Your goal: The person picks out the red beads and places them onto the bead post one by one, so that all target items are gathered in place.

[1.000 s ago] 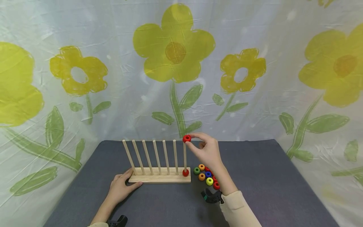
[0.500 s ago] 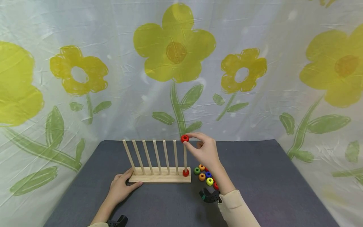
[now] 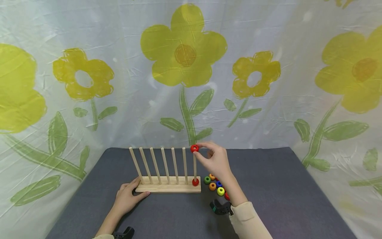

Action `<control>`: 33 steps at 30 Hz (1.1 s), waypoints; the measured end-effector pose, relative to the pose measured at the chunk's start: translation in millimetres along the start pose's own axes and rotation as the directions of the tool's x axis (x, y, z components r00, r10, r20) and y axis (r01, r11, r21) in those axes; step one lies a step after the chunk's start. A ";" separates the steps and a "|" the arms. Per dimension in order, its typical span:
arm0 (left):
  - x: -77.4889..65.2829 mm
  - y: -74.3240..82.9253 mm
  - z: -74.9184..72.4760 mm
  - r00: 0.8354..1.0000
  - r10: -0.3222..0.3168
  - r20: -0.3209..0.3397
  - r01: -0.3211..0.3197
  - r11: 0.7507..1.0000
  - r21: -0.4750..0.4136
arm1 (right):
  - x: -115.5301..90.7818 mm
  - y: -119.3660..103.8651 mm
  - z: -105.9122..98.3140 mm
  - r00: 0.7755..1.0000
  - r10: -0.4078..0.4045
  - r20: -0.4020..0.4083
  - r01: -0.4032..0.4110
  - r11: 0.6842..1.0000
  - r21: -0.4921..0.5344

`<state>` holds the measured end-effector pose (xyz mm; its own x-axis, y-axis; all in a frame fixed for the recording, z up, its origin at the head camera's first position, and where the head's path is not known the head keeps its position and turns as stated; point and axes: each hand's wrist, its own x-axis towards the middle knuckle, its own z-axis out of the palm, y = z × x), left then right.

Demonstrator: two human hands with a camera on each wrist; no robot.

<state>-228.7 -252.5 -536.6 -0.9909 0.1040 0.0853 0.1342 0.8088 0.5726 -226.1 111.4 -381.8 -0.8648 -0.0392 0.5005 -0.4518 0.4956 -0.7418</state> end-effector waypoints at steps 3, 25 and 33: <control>0.0 -0.3 0.2 1.000 0.000 -0.001 0.000 1.000 0.001 | -1.0 2.2 1.1 1.000 0.011 0.004 -0.011 1.000 -0.016; 0.7 -1.2 0.6 1.000 0.005 0.001 -0.005 1.000 0.004 | -3.1 4.4 2.1 0.999 0.024 0.029 -0.023 0.999 -0.044; 1.4 -1.9 0.8 1.000 0.001 0.006 -0.001 1.000 0.002 | -5.0 7.2 3.2 0.999 0.012 0.032 -0.011 0.999 -0.035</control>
<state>-230.4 -253.5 -538.2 -0.9908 0.1088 0.0811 0.1356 0.8098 0.5709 -225.8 112.4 -391.1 -0.8768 -0.0606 0.4769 -0.4342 0.5259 -0.7314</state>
